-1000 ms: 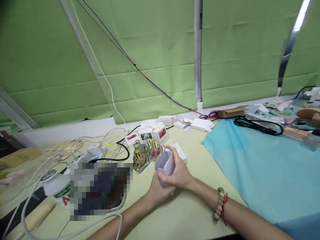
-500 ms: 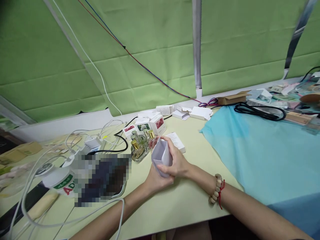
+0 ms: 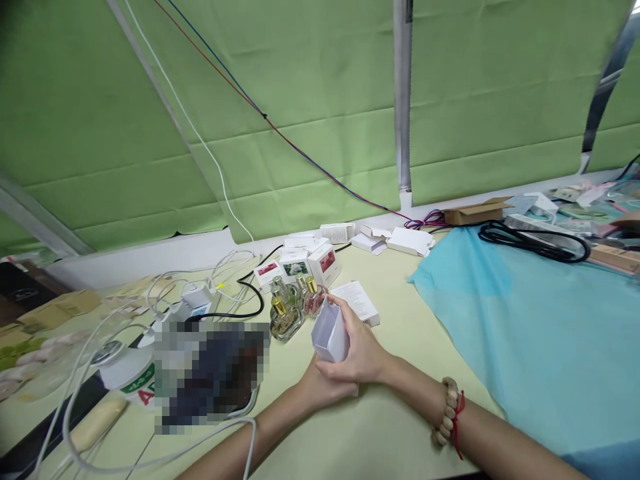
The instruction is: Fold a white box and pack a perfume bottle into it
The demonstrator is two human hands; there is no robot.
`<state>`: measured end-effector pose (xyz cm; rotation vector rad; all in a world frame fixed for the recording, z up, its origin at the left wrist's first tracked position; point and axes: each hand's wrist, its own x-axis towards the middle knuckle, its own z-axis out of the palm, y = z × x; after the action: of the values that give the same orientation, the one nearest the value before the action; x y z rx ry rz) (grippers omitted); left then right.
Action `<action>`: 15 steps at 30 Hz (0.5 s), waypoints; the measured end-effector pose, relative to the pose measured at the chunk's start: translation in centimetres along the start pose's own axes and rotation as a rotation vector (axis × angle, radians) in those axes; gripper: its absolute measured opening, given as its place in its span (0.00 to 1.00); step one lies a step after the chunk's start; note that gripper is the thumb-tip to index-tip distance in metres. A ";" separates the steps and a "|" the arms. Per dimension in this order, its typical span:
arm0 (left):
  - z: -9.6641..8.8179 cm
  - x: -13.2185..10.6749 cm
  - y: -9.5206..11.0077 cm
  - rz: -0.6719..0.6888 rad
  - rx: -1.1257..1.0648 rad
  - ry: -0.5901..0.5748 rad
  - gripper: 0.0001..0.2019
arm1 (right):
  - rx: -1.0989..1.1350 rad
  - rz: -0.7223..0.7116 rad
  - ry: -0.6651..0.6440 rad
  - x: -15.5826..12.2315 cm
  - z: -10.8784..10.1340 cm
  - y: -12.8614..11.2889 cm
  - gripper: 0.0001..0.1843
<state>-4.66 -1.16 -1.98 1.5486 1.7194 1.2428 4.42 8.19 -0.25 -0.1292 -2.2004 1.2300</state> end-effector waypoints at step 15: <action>-0.2 -0.5 1.5 -0.171 -0.285 0.290 0.47 | 0.003 -0.245 0.436 0.1 0.6 -0.3 0.45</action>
<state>-4.00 -1.77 -0.68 1.0764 1.7131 1.6023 4.12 7.65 -0.22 -0.1103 -1.7775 0.9636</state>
